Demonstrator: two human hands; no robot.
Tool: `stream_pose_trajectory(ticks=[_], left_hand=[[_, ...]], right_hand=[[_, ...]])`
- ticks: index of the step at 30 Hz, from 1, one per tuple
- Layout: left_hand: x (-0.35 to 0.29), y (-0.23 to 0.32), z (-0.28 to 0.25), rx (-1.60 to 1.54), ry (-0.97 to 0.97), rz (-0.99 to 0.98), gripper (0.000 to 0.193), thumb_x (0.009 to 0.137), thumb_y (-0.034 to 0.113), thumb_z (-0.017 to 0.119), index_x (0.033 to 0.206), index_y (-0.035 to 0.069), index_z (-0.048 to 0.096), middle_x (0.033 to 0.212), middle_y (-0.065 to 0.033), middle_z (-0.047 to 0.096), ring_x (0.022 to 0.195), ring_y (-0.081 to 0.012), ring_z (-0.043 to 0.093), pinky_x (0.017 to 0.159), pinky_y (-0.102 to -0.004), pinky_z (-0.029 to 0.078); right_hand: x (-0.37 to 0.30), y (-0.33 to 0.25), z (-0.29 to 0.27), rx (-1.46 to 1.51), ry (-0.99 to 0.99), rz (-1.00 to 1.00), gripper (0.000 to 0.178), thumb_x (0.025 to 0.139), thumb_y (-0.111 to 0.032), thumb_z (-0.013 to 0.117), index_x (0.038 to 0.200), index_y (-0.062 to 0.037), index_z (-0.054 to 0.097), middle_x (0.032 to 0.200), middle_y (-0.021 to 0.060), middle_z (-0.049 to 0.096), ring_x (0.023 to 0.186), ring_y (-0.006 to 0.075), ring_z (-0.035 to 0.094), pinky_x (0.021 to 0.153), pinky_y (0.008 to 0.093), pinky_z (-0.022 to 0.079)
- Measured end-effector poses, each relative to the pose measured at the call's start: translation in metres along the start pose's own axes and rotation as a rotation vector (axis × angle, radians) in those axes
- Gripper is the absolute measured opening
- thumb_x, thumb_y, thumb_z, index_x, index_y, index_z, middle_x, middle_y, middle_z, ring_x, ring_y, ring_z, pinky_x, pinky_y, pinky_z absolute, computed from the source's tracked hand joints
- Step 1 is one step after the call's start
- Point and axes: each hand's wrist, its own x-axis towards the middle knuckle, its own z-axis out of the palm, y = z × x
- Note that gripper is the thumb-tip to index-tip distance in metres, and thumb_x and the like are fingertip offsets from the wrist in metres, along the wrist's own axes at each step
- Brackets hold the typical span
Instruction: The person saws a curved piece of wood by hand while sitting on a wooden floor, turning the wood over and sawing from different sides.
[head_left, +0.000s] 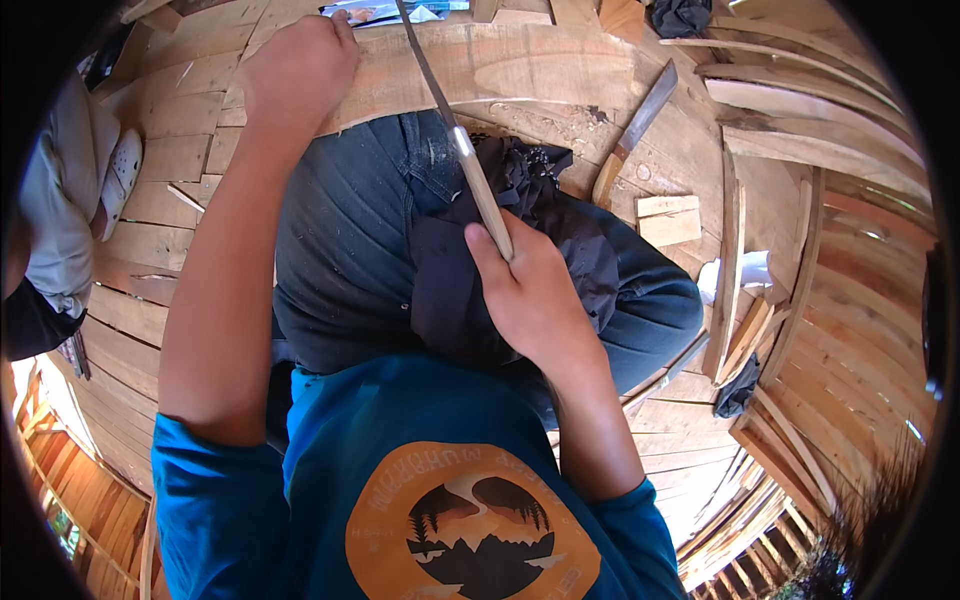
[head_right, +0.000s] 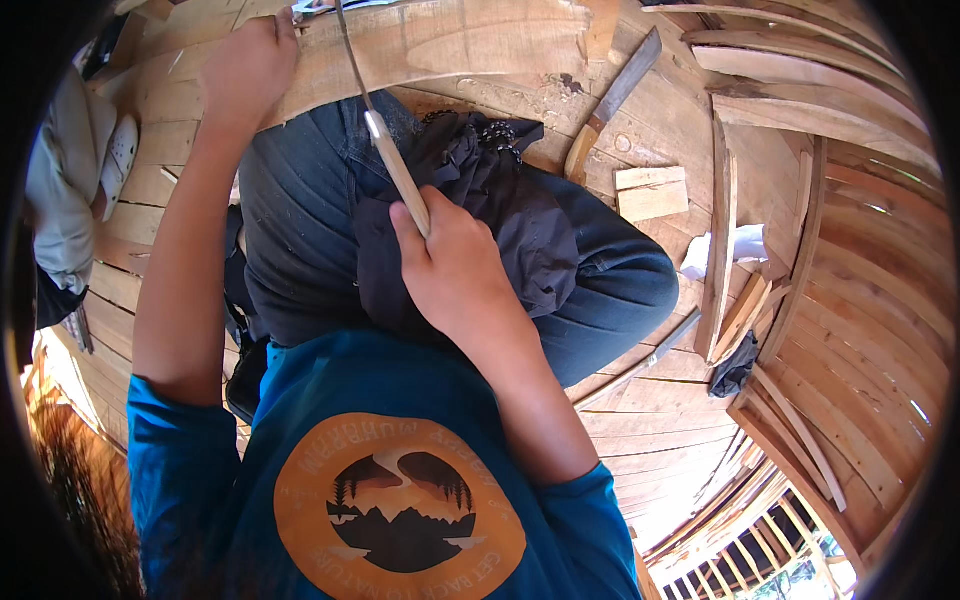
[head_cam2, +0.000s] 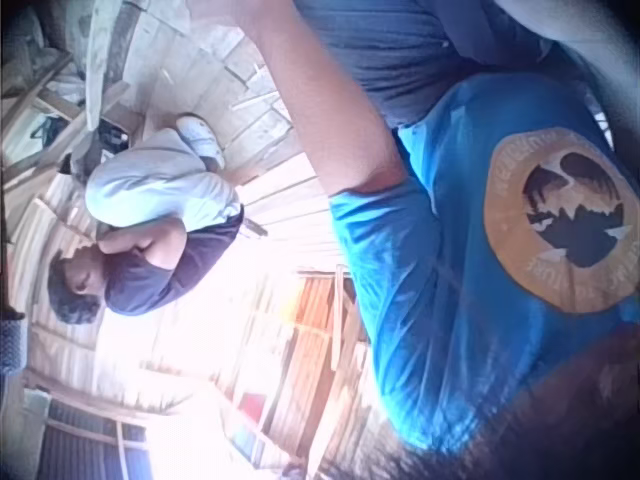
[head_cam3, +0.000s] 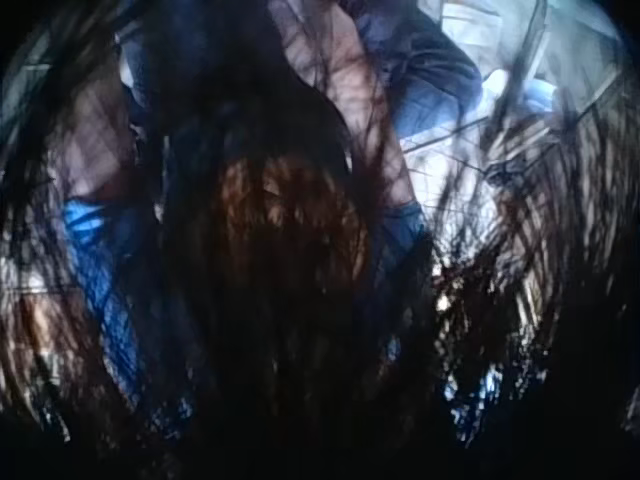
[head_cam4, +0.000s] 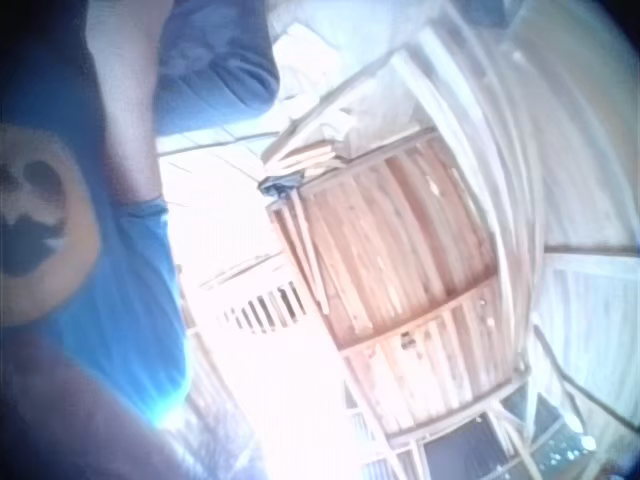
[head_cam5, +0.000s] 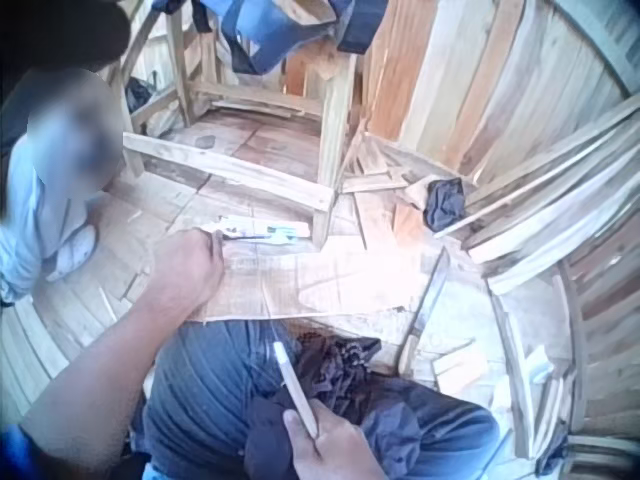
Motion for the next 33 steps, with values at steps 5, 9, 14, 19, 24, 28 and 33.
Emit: stream_pose_trajectory(ticks=[5,9,14,19,24,28,33], left_hand=[[-0.002,0.004,0.009,0.036,0.01,-0.032,0.043,0.096,0.029,0.049,0.074,-0.002,0.068,0.075,-0.0271,0.065,0.07,-0.0408,0.067,0.067,-0.0498,0.054],[-0.01,0.012,-0.003,-0.027,-0.049,-0.084,0.039,0.094,0.029,0.051,0.079,-0.004,0.067,0.078,-0.0279,0.066,0.075,-0.0424,0.067,0.071,-0.049,0.054],[0.008,0.01,-0.009,0.031,-0.161,-0.004,0.051,0.1,0.042,0.036,0.09,0.007,0.073,0.089,-0.0203,0.071,0.088,-0.0383,0.068,0.08,-0.049,0.052],[-0.02,0.075,-0.034,-0.185,-0.283,0.109,0.056,0.1,0.047,0.035,0.088,0.007,0.073,0.086,-0.0215,0.07,0.087,-0.0387,0.067,0.08,-0.0492,0.052],[-0.084,0.204,-0.027,-0.416,-0.597,0.559,0.055,0.099,0.045,0.044,0.077,0.003,0.07,0.074,-0.0237,0.066,0.075,-0.0419,0.066,0.072,-0.0505,0.051],[-0.146,0.279,-0.01,-0.458,-0.629,0.838,0.056,0.099,0.041,0.044,0.066,0.003,0.069,0.065,-0.0187,0.066,0.063,-0.0347,0.067,0.06,-0.0458,0.052],[-0.174,0.31,0.035,-0.474,-0.65,0.862,0.056,0.101,0.036,0.04,0.065,0.003,0.068,0.068,-0.0202,0.066,0.066,-0.0373,0.067,0.062,-0.049,0.053]], right_hand=[[0.008,-0.001,0.005,-0.011,0.024,0.056,0.029,0.099,-0.027,0.051,0.095,0.001,0.059,0.084,0.0288,0.064,0.087,0.0501,0.06,0.076,0.0523,0.048],[0.034,-0.001,0.013,-0.019,0.079,-0.015,0.029,0.099,-0.026,0.052,0.093,0.0014,0.06,0.083,0.0294,0.064,0.086,0.0492,0.061,0.077,0.0516,0.049],[-0.002,-0.003,0.012,0.071,0.083,0.019,0.028,0.099,-0.025,0.051,0.093,0.0014,0.057,0.079,0.0296,0.063,0.08,0.0497,0.061,0.071,0.0525,0.05],[-0.051,0.004,-0.014,0.129,0.187,0.085,0.029,0.099,-0.026,0.053,0.092,0.0012,0.054,0.071,0.0292,0.059,0.075,0.0498,0.059,0.064,0.051,0.047],[-0.151,0.045,-0.061,0.238,0.438,0.4,0.033,0.101,-0.03,0.053,0.091,0.0016,0.056,0.057,0.012,0.047,0.054,0.0173,0.048,0.053,0.0357,0.04],[-0.2,0.091,-0.059,0.271,0.708,0.507,0.035,0.102,-0.032,0.051,0.094,0.0014,0.058,0.054,0.0079,0.041,0.05,0.0147,0.041,0.049,0.0338,0.035],[-0.191,0.124,-0.046,-0.006,0.879,0.529,0.024,0.099,-0.022,0.055,0.099,0.0021,0.06,0.059,0.0232,0.051,0.053,0.0358,0.058,0.051,0.0398,0.041]])
